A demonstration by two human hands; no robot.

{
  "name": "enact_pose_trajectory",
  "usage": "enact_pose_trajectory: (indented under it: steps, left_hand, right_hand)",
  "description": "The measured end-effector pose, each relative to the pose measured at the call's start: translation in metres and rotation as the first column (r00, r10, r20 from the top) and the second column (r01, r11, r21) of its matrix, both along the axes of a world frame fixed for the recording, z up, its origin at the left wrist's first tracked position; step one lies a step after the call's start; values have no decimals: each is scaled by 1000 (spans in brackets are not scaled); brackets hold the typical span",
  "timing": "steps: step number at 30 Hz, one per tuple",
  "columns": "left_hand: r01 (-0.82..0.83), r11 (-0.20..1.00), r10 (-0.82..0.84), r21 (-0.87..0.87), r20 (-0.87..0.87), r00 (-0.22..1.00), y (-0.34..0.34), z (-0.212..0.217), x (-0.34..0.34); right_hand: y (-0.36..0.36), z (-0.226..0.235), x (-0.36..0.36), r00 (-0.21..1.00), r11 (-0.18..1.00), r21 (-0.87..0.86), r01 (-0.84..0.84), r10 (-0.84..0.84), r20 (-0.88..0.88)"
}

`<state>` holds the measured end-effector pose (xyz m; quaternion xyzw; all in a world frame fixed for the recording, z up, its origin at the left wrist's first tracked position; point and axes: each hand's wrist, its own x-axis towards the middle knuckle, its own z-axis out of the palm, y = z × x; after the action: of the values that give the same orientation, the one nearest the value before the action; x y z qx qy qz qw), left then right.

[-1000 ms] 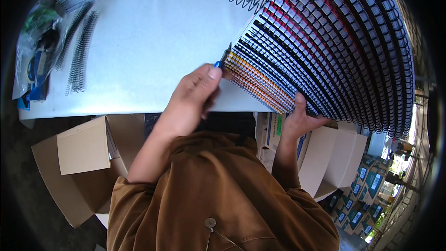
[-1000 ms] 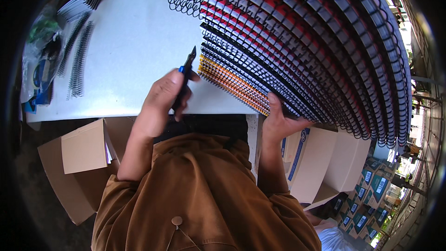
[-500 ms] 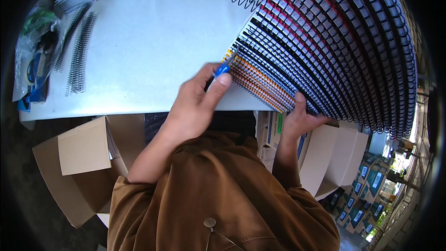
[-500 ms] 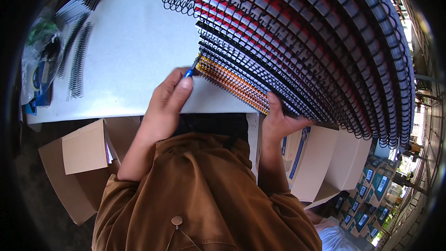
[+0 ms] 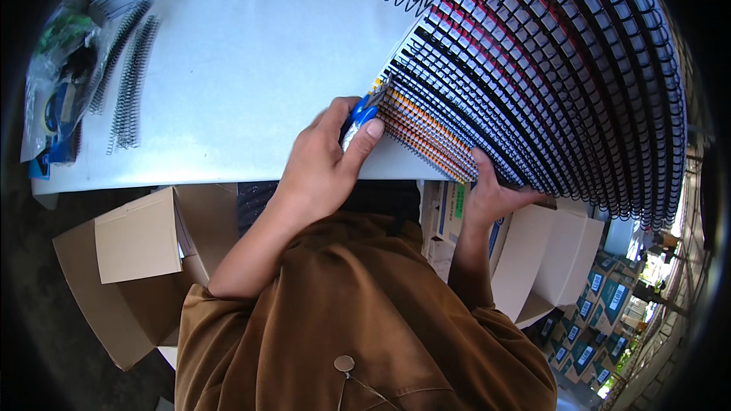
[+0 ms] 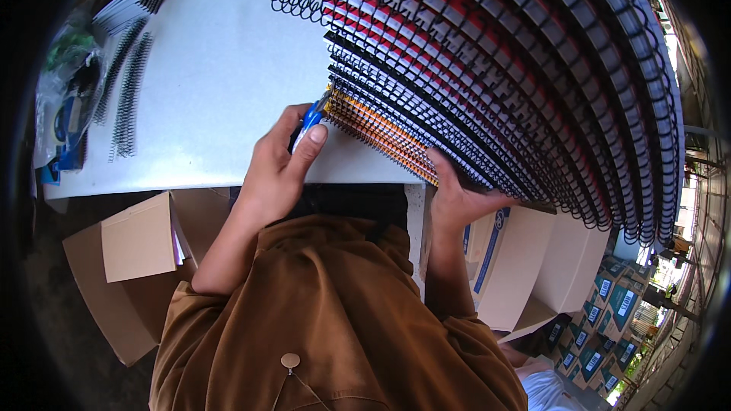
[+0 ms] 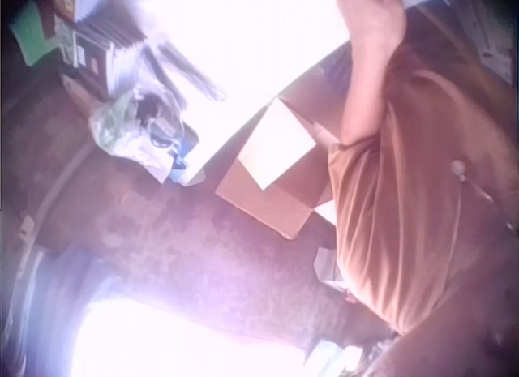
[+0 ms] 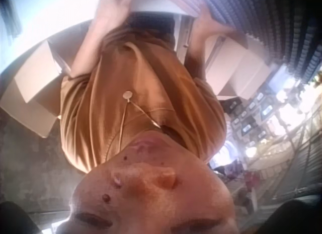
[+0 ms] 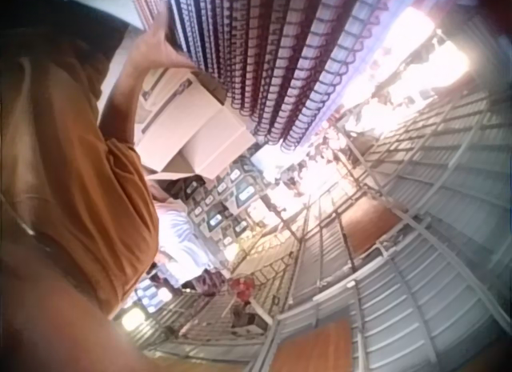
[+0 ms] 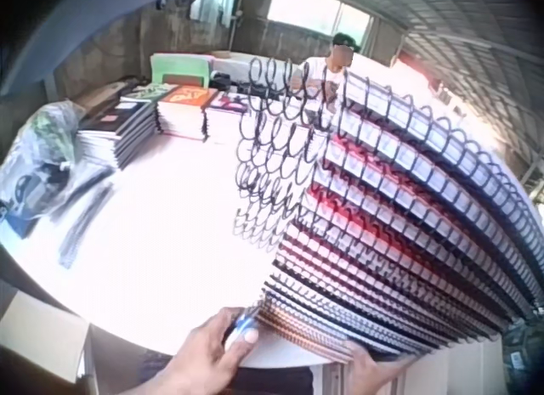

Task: The person trims the ends of wire spirals on bound notebooks using pliers and stacks them on a table.

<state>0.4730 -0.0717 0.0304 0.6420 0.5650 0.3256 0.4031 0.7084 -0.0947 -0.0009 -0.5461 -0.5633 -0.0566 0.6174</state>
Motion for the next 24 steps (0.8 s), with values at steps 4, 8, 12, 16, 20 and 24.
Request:
enact_pose_trajectory:
  steps: [4, 8, 12, 16, 20, 24]
  left_hand:
    - [476, 755, 177, -450, 840, 514, 2, -5, -8]
    - [756, 621, 239, -206, 969, 68, 1, -14, -14]
    - [-19, 998, 24, 60, -80, 996, -4, -7, 0]
    - [402, 826, 78, -395, 786, 613, -1, -10, -5]
    - [649, 645, 264, -404, 914, 306, 1, -13, -10]
    - [251, 871, 0, -422, 510, 860, -3, -3, -5]
  right_hand:
    - [0, 5, -1, 992, 996, -19, 86, -84, 91]
    - [2, 4, 0, 998, 999, -9, 52, -51, 46]
    - [-3, 4, 2, 988, 992, -53, 113, -107, 111]
    - [-5, 10, 4, 899, 967, -38, 252, -220, 379]
    - [-3, 9, 3, 891, 966, 2, 258, -239, 386]
    - [-3, 6, 4, 885, 962, 1, 272, -250, 393]
